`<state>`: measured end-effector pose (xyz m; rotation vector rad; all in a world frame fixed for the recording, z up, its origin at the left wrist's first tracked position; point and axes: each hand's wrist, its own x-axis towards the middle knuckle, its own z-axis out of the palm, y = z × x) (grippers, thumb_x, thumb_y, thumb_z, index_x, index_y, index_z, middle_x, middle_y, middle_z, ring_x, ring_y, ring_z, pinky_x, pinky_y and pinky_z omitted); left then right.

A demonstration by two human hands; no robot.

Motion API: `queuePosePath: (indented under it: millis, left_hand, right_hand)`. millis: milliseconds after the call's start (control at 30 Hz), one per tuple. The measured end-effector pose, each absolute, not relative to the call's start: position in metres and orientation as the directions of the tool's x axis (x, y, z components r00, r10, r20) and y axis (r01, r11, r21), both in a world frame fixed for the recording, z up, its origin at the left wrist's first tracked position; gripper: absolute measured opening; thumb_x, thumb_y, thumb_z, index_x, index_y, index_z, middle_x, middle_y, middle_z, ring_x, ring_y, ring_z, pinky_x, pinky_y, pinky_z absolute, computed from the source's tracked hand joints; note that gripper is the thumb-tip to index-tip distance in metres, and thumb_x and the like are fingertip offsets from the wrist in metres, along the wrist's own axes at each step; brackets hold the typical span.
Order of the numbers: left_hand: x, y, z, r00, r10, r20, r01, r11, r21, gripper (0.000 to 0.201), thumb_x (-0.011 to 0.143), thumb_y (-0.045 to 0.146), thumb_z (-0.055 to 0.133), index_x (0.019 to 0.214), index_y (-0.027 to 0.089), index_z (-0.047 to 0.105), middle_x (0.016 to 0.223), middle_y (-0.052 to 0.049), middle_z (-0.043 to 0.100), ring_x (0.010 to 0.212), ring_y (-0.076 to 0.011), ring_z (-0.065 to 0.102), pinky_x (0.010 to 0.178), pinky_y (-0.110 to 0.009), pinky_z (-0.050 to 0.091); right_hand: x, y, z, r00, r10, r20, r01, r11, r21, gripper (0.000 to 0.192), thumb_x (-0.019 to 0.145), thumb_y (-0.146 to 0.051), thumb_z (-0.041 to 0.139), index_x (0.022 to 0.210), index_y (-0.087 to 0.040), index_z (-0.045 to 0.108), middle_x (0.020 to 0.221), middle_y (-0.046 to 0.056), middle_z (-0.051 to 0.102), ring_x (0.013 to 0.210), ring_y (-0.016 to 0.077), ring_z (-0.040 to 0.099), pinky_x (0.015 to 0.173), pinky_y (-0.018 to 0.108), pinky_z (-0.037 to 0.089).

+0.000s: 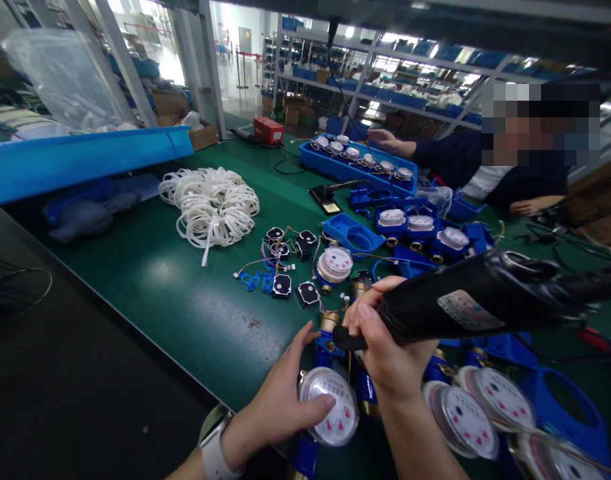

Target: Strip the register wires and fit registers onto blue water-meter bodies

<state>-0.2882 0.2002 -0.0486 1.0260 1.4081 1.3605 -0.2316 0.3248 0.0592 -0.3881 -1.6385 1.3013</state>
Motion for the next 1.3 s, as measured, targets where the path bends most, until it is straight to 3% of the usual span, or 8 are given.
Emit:
queuePosePath:
  millis: [200, 533, 867, 1300]
  left_hand:
    - [-0.288, 0.200, -0.051, -0.258, 0.964, -0.059, -0.066, 0.043, 0.997, 0.094, 0.072, 0.039, 0.065, 0.148, 0.021, 0.012, 0.148, -0.012, 0.032, 0.135, -0.0279, 0.033, 0.114, -0.049, 0.022]
    - [-0.286, 0.200, -0.046, -0.262, 0.963, -0.065, -0.094, 0.041, 0.995, 0.094, 0.072, 0.038, 0.065, 0.147, 0.016, 0.014, 0.148, -0.016, 0.031, 0.136, -0.0292, 0.032, 0.115, -0.049, 0.021]
    - [-0.286, 0.199, -0.043, -0.253, 0.963, -0.095, -0.079, 0.077, 0.994, 0.096, 0.070, 0.036, 0.065, 0.147, 0.016, 0.012, 0.148, -0.013, 0.031, 0.137, -0.0260, 0.031, 0.116, -0.045, 0.019]
    - [-0.286, 0.199, -0.049, -0.254, 0.962, -0.097, -0.106, 0.073, 0.992, 0.094, 0.072, 0.039, 0.063, 0.147, 0.020, 0.010, 0.150, -0.012, 0.029, 0.137, -0.0274, 0.031, 0.115, -0.050, 0.019]
  right_hand:
    - [-0.233, 0.325, 0.057, -0.507, 0.692, 0.513, -0.225, 0.469, -0.854, 0.021, 0.083, -0.010, 0.059, 0.100, -0.020, 0.052, 0.069, -0.003, 0.051, 0.055, 0.0106, 0.052, 0.054, 0.026, 0.048]
    - [-0.242, 0.321, 0.063, -0.507, 0.725, 0.465, -0.160, 0.452, -0.878, 0.017, 0.077, -0.014, 0.062, 0.091, -0.018, 0.053, 0.064, -0.003, 0.052, 0.051, 0.0114, 0.052, 0.056, 0.030, 0.052]
    - [-0.241, 0.324, 0.059, -0.532, 0.708, 0.465, -0.227, 0.410, -0.883, 0.018, 0.080, -0.010, 0.060, 0.093, -0.021, 0.056, 0.064, -0.004, 0.051, 0.049, 0.0097, 0.049, 0.047, 0.024, 0.045]
    - [-0.232, 0.331, 0.064, -0.540, 0.721, 0.434, -0.357, 0.271, -0.894, 0.026, 0.081, -0.010, 0.059, 0.104, -0.021, 0.054, 0.062, -0.007, 0.051, 0.045, 0.0080, 0.047, 0.045, 0.021, 0.042]
